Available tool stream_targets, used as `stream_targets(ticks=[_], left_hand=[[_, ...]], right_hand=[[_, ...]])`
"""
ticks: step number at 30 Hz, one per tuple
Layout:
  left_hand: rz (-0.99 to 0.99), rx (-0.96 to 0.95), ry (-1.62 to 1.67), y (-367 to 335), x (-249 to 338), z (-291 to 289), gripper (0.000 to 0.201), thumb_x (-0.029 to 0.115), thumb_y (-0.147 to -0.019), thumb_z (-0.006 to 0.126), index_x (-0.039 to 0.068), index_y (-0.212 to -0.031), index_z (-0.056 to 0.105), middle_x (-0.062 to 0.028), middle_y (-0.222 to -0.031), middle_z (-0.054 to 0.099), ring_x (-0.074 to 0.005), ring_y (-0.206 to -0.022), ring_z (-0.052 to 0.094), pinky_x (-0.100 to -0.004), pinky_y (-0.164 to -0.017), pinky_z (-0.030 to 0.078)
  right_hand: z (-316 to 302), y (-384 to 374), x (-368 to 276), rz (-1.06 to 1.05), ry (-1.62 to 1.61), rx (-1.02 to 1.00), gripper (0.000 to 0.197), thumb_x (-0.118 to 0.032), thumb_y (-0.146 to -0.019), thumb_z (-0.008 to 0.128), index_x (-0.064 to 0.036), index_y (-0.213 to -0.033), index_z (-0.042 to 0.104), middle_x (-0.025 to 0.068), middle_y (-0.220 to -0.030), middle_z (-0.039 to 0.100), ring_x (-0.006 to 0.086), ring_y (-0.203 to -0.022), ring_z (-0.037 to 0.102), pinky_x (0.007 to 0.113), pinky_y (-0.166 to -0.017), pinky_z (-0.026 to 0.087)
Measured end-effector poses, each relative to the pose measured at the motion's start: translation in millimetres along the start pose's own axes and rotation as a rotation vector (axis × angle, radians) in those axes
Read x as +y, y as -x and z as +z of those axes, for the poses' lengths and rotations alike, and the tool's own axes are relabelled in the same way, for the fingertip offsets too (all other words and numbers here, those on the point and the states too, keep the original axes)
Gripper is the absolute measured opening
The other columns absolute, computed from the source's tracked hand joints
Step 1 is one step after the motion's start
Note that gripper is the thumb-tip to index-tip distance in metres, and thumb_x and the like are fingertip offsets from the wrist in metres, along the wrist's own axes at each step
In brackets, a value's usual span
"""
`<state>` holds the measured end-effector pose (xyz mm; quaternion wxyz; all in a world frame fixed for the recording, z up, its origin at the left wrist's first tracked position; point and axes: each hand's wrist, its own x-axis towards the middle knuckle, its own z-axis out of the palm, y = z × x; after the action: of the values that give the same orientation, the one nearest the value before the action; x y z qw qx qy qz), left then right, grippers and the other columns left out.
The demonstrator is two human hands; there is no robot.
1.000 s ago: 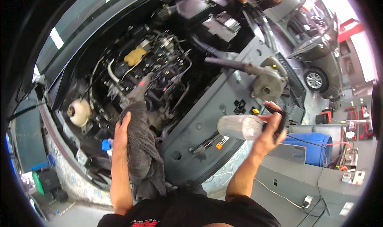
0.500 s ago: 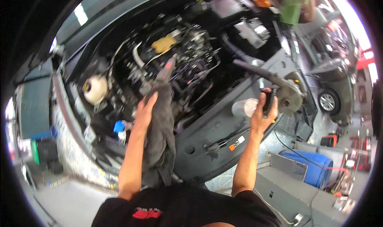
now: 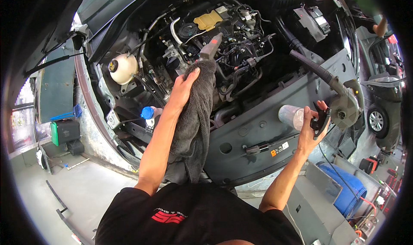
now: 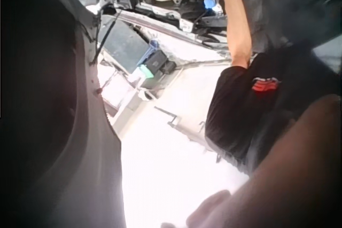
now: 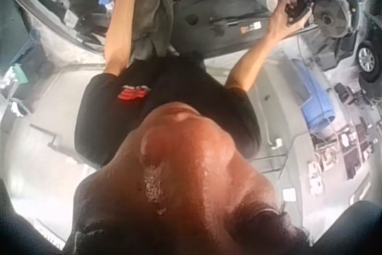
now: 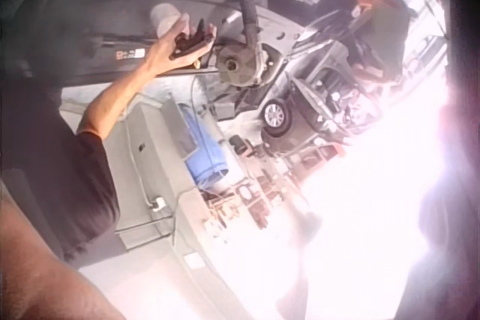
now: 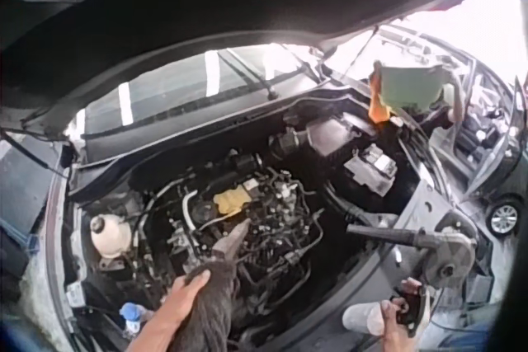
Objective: The person sprays a cleaning solution onto the engine bay and uses a brush to scrub various components. They then use an air blower to dry the engine bay and wipe down surfaces with a microfiber towel. The person repeats the spraying and wiping process on different areas of the engine bay.
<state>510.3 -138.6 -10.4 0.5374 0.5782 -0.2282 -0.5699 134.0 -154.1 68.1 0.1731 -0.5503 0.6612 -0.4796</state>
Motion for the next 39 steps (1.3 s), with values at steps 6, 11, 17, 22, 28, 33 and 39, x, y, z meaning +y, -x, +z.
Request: stream_targets(ticks=[6,11,17,22,28,33,39], left_hand=[[-0.02,-0.006,0.073,4.6,3.8,6.9,0.039,0.033,-0.1,0.067,0.0,-0.12,0.069,-0.006,-0.106,0.074,-0.0136,-0.089,0.07,-0.0273,-0.08,0.055],[-0.019,0.058,0.061,17.9,14.7,-2.6,0.042,0.037,-0.099,0.067,0.001,-0.121,0.069,-0.0071,-0.104,0.074,-0.0153,-0.085,0.071,-0.0279,-0.078,0.056],[-0.144,0.162,-0.003,52.7,58.8,-30.9,0.045,0.04,-0.097,0.068,0.001,-0.118,0.07,-0.007,-0.102,0.074,-0.0165,-0.084,0.071,-0.0289,-0.079,0.056],[-0.162,0.314,-0.068,101.5,105.4,-14.7,0.05,0.04,-0.094,0.07,-0.001,-0.123,0.066,-0.0085,-0.111,0.073,-0.0156,-0.095,0.07,-0.0284,-0.086,0.054],[0.035,0.397,-0.159,160.9,167.5,16.4,0.055,0.038,-0.094,0.07,-0.005,-0.128,0.063,-0.0109,-0.114,0.072,-0.0169,-0.096,0.07,-0.0291,-0.088,0.054],[0.1,0.439,-0.196,142.4,197.3,42.7,0.054,0.041,-0.095,0.069,-0.004,-0.125,0.066,-0.0109,-0.111,0.073,-0.0168,-0.089,0.071,-0.0294,-0.086,0.055],[-0.005,0.301,-0.309,43.2,153.2,11.3,0.044,0.041,-0.097,0.068,0.001,-0.116,0.071,-0.0065,-0.102,0.075,-0.015,-0.085,0.071,-0.0278,-0.082,0.055]], right_hand=[[-3.1,5.9,4.5,0.068,-0.017,-0.01,0.06,-0.02,-0.084,0.085,-0.0034,-0.135,0.059,0.0114,-0.13,0.064,0.0184,-0.1,0.062,0.034,-0.092,0.051],[-3.2,5.9,6.3,0.031,-0.041,-0.031,0.064,-0.017,-0.084,0.085,-0.0047,-0.139,0.056,0.0127,-0.135,0.061,0.0237,-0.114,0.061,0.038,-0.101,0.05],[-9.0,3.8,3.5,0.038,-0.088,-0.093,0.066,-0.013,-0.084,0.084,-0.0033,-0.142,0.053,0.0158,-0.137,0.058,0.0257,-0.125,0.057,0.042,-0.107,0.046],[-10.6,2.8,8.8,0.041,-0.133,-0.118,0.065,-0.012,-0.084,0.083,-0.0015,-0.141,0.053,0.0165,-0.138,0.057,0.0269,-0.126,0.056,0.043,-0.109,0.045],[-11.8,-0.6,9.4,0.062,-0.16,-0.177,0.066,-0.013,-0.085,0.082,-0.0031,-0.142,0.051,0.0165,-0.14,0.056,0.0305,-0.129,0.056,0.044,-0.111,0.044],[-15.2,-7.0,12.8,0.079,-0.128,-0.196,0.066,-0.014,-0.085,0.081,-0.0035,-0.143,0.051,0.0157,-0.141,0.056,0.0313,-0.129,0.056,0.045,-0.111,0.043],[-10.0,-8.6,12.5,0.101,-0.14,-0.204,0.065,-0.007,-0.084,0.078,-0.0035,-0.142,0.051,0.0135,-0.141,0.056,0.0278,-0.126,0.055,0.043,-0.11,0.043]])
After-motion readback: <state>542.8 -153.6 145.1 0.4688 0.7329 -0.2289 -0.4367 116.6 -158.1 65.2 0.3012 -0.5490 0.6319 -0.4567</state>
